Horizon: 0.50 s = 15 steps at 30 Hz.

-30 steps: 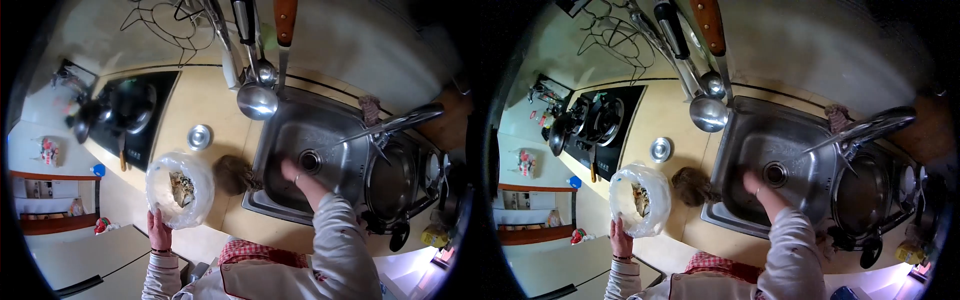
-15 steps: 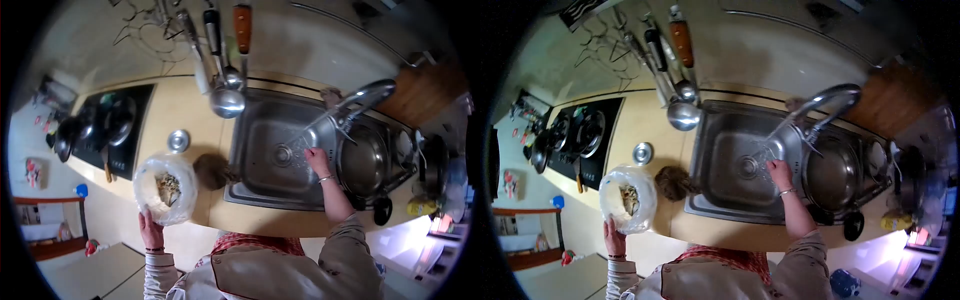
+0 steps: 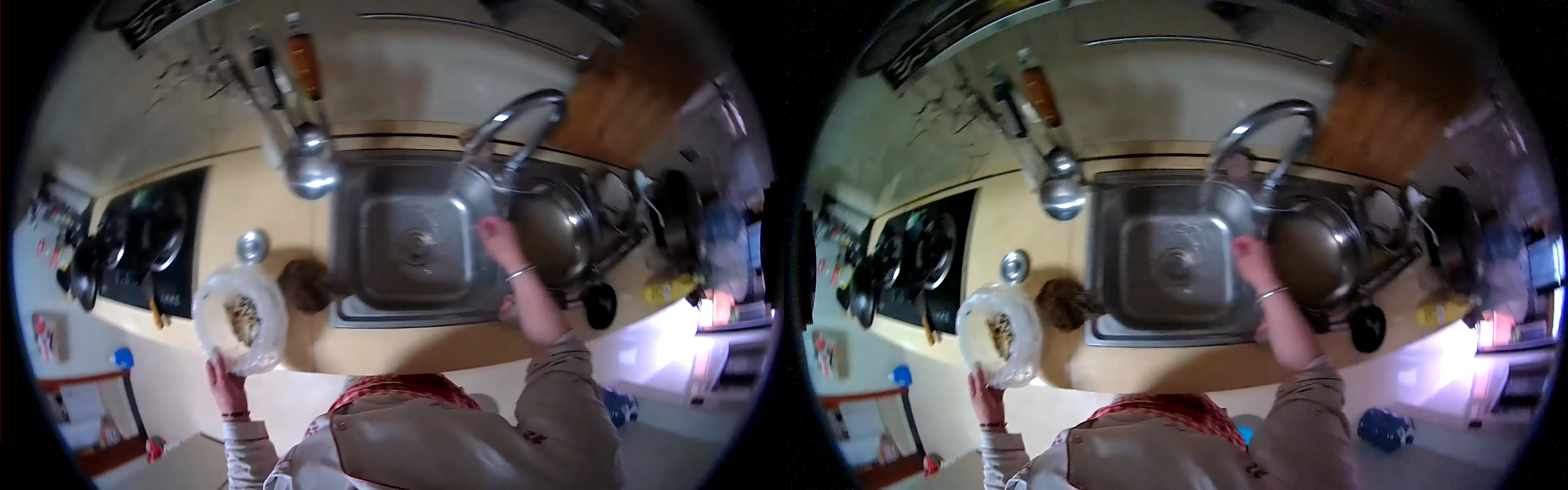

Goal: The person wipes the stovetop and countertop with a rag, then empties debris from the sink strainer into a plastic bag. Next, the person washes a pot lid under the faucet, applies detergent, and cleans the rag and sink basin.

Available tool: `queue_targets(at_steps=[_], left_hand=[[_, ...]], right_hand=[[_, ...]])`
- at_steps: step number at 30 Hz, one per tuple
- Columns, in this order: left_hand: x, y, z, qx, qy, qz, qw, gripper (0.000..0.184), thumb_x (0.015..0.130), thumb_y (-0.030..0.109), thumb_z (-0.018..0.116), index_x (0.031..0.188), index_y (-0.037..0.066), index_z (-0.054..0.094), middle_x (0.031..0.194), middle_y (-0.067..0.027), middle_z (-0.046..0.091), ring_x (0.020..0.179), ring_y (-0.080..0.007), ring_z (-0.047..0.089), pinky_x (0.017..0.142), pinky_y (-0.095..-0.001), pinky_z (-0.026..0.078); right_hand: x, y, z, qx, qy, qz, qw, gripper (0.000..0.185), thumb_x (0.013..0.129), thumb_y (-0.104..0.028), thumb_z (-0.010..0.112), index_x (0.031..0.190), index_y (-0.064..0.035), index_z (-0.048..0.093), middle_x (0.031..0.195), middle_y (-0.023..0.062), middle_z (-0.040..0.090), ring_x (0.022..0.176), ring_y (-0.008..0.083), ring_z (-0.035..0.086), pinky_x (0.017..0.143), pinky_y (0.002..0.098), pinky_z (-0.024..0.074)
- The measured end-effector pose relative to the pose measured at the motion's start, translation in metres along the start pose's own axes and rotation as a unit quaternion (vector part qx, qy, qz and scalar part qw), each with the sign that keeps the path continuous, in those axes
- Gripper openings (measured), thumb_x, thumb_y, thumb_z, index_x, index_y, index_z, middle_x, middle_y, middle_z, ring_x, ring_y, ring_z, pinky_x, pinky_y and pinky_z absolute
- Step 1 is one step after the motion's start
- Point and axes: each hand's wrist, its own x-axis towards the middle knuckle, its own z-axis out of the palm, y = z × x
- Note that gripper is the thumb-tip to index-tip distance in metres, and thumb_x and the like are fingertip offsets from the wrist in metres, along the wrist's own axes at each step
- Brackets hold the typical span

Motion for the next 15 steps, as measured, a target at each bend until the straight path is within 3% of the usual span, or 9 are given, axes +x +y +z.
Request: queue_targets(at_steps=[1,3,6,8,10,14,15], left_hand=[[0.001,0.002,-0.001,0.008,-0.001,-0.013,1.0,0.034,0.092,0.027,0.05,0.119,0.008,0.043,0.112,-0.0098,0.053,0.099,-0.0219,0.056,0.076,-0.0354,0.052],[0.002,0.0,-0.002,0.013,0.02,-0.012,1.0,0.039,0.091,0.03,0.051,0.122,0.008,0.042,0.114,-0.0107,0.053,0.098,-0.0231,0.057,0.074,-0.034,0.053],[0.0,0.004,0.004,0.008,0.013,-0.018,1.0,0.041,0.09,0.031,0.052,0.123,0.008,0.042,0.115,-0.011,0.052,0.098,-0.0232,0.057,0.074,-0.034,0.053],[0.001,0.002,0.004,0.006,0.017,-0.014,1.0,0.041,0.09,0.031,0.052,0.123,0.008,0.042,0.115,-0.0113,0.053,0.097,-0.0231,0.057,0.073,-0.0343,0.054],[0.002,0.001,0.001,0.004,0.026,-0.012,1.0,0.041,0.09,0.03,0.052,0.123,0.008,0.042,0.112,-0.0111,0.054,0.096,-0.023,0.058,0.072,-0.0348,0.054],[0.005,-0.003,-0.008,0.014,0.023,-0.005,1.0,0.035,0.091,0.026,0.05,0.12,0.007,0.045,0.112,-0.0096,0.055,0.096,-0.0236,0.059,0.074,-0.0345,0.053],[0.006,-0.004,-0.01,0.006,0.035,0.0,0.999,0.034,0.091,0.025,0.051,0.119,0.007,0.045,0.11,-0.0094,0.055,0.094,-0.023,0.059,0.072,-0.0343,0.054]], right_hand=[[-0.018,-0.005,0.005,-0.007,-0.069,0.003,0.998,0.013,0.081,-0.017,0.056,0.088,-0.0076,0.062,0.081,0.0158,0.064,0.076,0.0298,0.063,0.068,0.0373,0.0487],[-0.051,-0.009,0.007,-0.052,-0.039,-0.009,0.998,0.013,0.081,-0.018,0.056,0.089,-0.009,0.062,0.083,0.018,0.062,0.078,0.037,0.059,0.067,0.0409,0.0478],[-0.07,0.022,-0.004,0.002,0.048,0.047,0.998,0.014,0.081,-0.02,0.056,0.087,-0.0084,0.062,0.083,0.0177,0.062,0.079,0.037,0.059,0.067,0.0432,0.0475],[-0.076,0.045,-0.026,-0.056,0.091,0.091,0.99,0.012,0.08,-0.017,0.057,0.086,-0.0085,0.063,0.08,0.0185,0.062,0.077,0.0373,0.059,0.067,0.0432,0.0476],[-0.081,0.084,-0.041,-0.079,0.145,0.043,0.985,0.011,0.078,-0.015,0.058,0.085,-0.0083,0.063,0.078,0.0193,0.061,0.076,0.0375,0.059,0.065,0.0433,0.0477],[-0.097,0.101,-0.074,-0.159,0.15,0.123,0.968,0.015,0.079,-0.019,0.058,0.084,-0.0061,0.062,0.078,0.019,0.062,0.076,0.0384,0.059,0.066,0.0447,0.0477],[-0.104,0.11,-0.075,-0.19,0.149,0.082,0.967,0.02,0.078,-0.023,0.059,0.087,-0.0052,0.062,0.076,0.0196,0.061,0.075,0.0391,0.059,0.066,0.0445,0.0482]])
